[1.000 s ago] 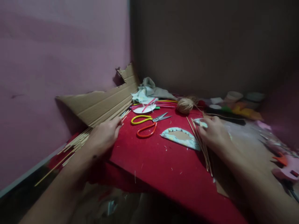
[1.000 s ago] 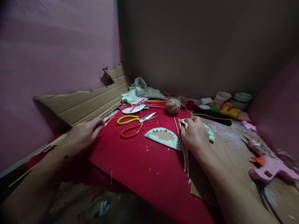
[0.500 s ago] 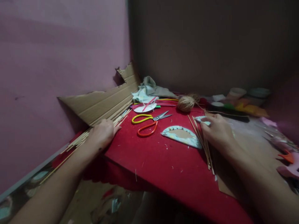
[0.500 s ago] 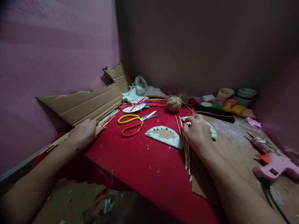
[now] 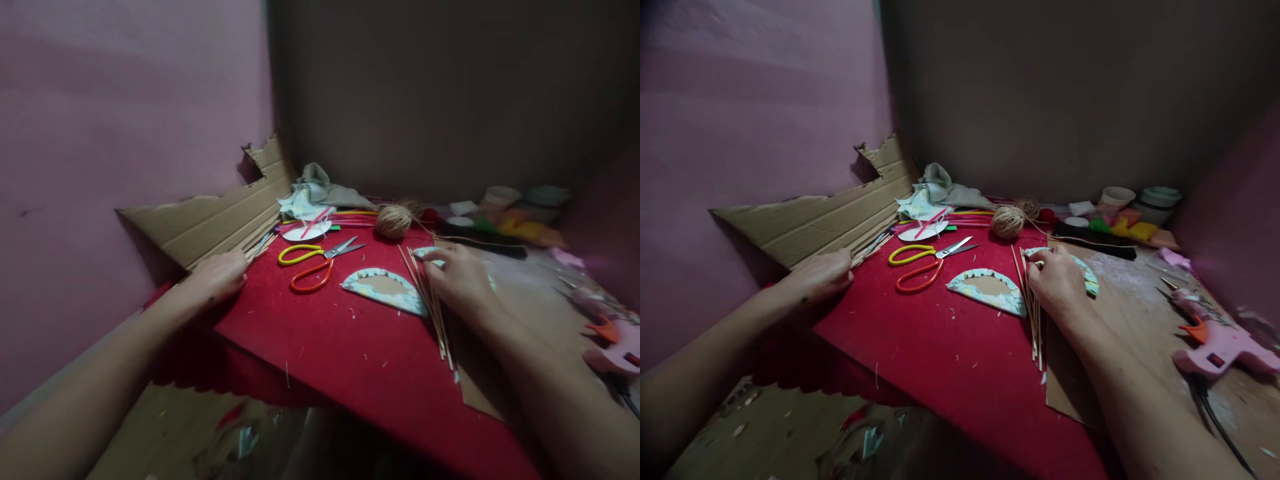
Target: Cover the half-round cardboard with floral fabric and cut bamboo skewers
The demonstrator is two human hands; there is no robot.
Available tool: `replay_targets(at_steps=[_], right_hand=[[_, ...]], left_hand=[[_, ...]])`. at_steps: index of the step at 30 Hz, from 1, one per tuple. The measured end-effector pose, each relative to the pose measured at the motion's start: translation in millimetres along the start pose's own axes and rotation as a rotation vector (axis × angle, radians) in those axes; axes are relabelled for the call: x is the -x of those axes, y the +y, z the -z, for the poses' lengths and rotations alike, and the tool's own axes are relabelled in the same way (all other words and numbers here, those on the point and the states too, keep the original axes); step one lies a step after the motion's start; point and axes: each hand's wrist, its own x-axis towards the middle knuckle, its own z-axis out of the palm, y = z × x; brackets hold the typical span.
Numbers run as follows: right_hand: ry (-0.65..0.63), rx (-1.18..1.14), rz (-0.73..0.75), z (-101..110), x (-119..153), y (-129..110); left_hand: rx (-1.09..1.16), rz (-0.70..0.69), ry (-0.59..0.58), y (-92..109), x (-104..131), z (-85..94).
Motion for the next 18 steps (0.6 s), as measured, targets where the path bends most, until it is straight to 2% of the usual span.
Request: replay_targets(at_steps=[3,6,10,15,18], right_hand=[[-0.004,-0.005,-0.002,-0.7,-0.6,0.0],[0.015,-0.01,0.004,-1.5,-1.3,0.9],[0.032,0.011,0.024,-1.9,-2.2,2.9],[0.023,0.013,0.009,-3.0,-3.5,4.9],[0.032,0.016,0.012,-3.3,-3.7,4.9]], left_hand=[[-0.096,-0.042,-0.063,-5.9,1.0,10.0],[-0.11,-0.061,-0.069,-9.3,-4.0,17.1],[-0.103,-0.057,-0.063,-13.2,-8.8,15.1],[-0.056,-0.065,-0.009,-18.5,-1.6,11.2],[-0.033,-0.071,-0.018,-18.1,0.1,11.3]])
